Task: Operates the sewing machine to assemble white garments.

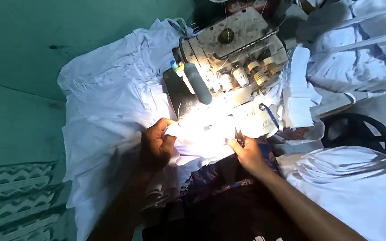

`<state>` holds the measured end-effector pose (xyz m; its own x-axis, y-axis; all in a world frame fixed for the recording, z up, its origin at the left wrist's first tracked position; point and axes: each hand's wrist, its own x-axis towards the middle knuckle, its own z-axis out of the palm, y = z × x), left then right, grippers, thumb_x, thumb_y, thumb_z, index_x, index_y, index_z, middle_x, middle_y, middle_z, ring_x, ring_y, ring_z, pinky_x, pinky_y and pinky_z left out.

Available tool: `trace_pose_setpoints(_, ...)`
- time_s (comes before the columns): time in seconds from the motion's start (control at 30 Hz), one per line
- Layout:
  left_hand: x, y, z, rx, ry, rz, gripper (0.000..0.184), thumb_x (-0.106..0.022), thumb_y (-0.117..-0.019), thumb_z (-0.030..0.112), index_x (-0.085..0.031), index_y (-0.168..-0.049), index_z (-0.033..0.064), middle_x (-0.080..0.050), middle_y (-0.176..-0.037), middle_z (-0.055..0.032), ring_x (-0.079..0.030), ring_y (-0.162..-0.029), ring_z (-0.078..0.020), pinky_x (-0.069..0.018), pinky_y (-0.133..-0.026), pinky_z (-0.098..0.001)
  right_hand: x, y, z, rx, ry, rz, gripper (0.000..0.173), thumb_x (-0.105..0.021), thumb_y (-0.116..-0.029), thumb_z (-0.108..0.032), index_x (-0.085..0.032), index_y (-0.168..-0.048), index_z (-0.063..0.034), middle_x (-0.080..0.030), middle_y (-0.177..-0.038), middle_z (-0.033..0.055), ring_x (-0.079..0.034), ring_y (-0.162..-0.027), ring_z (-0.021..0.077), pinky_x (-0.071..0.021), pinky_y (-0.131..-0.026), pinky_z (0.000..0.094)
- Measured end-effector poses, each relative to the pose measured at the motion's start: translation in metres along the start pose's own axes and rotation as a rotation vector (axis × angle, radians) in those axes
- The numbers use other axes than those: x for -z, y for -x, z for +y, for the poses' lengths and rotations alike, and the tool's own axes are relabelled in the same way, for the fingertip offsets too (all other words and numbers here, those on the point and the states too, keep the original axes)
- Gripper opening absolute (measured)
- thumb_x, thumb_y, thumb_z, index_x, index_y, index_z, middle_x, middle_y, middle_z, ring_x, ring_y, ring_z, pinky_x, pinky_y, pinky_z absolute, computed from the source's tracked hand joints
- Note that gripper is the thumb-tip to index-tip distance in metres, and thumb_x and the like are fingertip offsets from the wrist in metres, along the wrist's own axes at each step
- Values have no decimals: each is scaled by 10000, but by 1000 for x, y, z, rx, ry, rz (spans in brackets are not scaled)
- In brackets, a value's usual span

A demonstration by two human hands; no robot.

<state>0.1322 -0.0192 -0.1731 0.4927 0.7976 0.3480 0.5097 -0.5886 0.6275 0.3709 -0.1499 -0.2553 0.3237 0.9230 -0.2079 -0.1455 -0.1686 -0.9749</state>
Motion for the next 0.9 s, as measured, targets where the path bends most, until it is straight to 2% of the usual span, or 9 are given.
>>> trace_pose_setpoints(0.17,21,-1,-2,46,64,-189,219,-590,-962,147,-733,-1127,125,-734,-1058,43,-690,-939,-33,-592,-832,-253,-2,1,-1,158,19,16,126,-611,-986,-150,-689,-923,-74,-650,-794,-57,-601,-697,-16,-517,-646,165)
trace_pose_setpoints(0.27,42,-14,-1,-13,396,-180,284,-460,-1036,164,-712,-1138,83,-713,-1178,-25,-668,-1126,-155,-558,-993,-368,-1,1,-4,215,30,34,120,-628,-981,-136,-712,-944,-60,-685,-850,-35,-637,-760,-4,-549,-708,180)
trace_pose_setpoints(0.37,44,-31,20,133,553,12,305,-396,-998,140,-696,-1026,181,-712,-956,73,-684,-860,-49,-592,-775,-267,-2,2,-10,266,-7,-12,117,-634,-994,-134,-713,-952,-59,-690,-830,-47,-640,-751,-12,-549,-704,173)
trace_pose_setpoints(0.43,35,-45,28,126,384,104,255,-416,-1018,108,-665,-1049,153,-680,-887,81,-643,-743,-3,-562,-666,-207,-4,4,-12,243,-64,-43,129,-625,-1006,-137,-699,-927,-65,-670,-763,-55,-630,-685,-4,-546,-645,178)
trace_pose_setpoints(0.5,21,-60,25,27,104,139,191,-468,-1039,123,-643,-1104,86,-676,-909,22,-644,-753,-18,-559,-679,-209,-2,5,-12,131,-129,-51,164,-590,-1022,-146,-660,-889,-80,-617,-684,-55,-592,-584,20,-529,-557,193)
trace_pose_setpoints(0.6,4,-83,15,-64,-366,38,194,-582,-984,89,-677,-1127,-2,-728,-989,-171,-726,-890,-288,-586,-783,-509,7,9,-6,-74,-219,-72,177,-565,-1032,-157,-629,-902,-56,-601,-660,-12,-576,-530,78,-528,-514,235)
trace_pose_setpoints(0.63,-2,-89,12,-76,-464,-28,156,-615,-946,82,-675,-1071,10,-713,-959,-183,-716,-870,-346,-563,-734,-571,11,12,-5,-143,-215,-87,180,-569,-1035,-179,-625,-914,-59,-604,-672,-6,-579,-534,81,-524,-507,230)
trace_pose_setpoints(0.73,-17,-107,12,-3,-516,-154,149,-710,-913,166,-712,-1009,53,-714,-950,-180,-707,-888,-387,-535,-729,-620,18,21,0,-215,-194,-74,190,-603,-1022,-239,-635,-926,-78,-610,-693,-8,-581,-542,73,-509,-498,216)
trace_pose_setpoints(0.9,-35,-121,10,-5,-504,-21,264,-632,-904,163,-666,-961,-93,-679,-913,-303,-689,-865,-496,-505,-718,-655,14,16,-3,-147,-144,-35,167,-581,-1025,-209,-650,-920,-98,-621,-694,-30,-585,-542,52,-515,-504,203)
